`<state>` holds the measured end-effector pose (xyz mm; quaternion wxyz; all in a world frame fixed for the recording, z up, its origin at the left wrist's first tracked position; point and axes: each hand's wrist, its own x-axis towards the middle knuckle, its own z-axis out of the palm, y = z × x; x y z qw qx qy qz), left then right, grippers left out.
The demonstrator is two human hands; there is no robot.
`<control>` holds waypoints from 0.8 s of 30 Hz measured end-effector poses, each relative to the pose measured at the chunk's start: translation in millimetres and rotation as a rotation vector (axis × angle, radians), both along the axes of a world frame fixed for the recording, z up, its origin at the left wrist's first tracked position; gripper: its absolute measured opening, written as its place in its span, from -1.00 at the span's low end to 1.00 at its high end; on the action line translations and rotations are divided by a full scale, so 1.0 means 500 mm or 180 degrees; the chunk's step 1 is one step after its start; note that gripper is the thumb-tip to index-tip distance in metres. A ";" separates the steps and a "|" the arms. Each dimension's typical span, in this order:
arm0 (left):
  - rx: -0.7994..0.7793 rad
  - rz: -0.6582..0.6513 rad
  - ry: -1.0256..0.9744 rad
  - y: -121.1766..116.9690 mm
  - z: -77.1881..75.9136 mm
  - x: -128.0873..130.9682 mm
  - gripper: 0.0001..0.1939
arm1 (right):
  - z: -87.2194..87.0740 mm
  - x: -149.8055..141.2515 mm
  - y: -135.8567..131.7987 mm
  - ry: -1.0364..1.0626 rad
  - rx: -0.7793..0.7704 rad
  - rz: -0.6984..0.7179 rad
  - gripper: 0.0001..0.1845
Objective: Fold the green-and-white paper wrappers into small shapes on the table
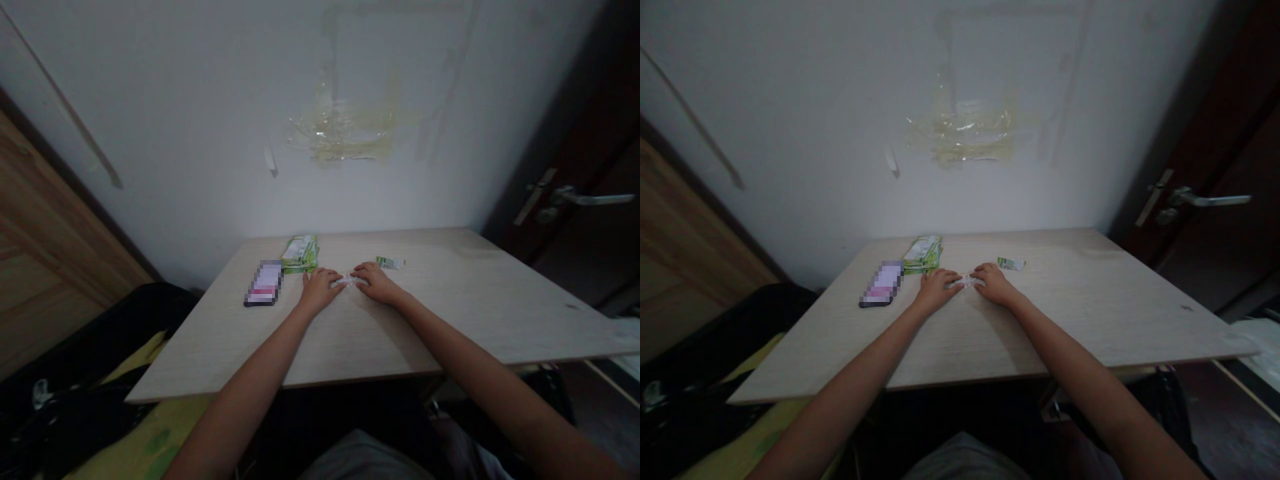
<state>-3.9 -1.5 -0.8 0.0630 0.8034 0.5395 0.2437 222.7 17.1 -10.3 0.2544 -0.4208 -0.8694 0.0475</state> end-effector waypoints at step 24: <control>0.0047 -0.0119 -0.0006 -0.001 0.006 -0.001 -0.72 | 0.022 0.002 -0.011 0.0340 -0.0165 -0.0009 -0.62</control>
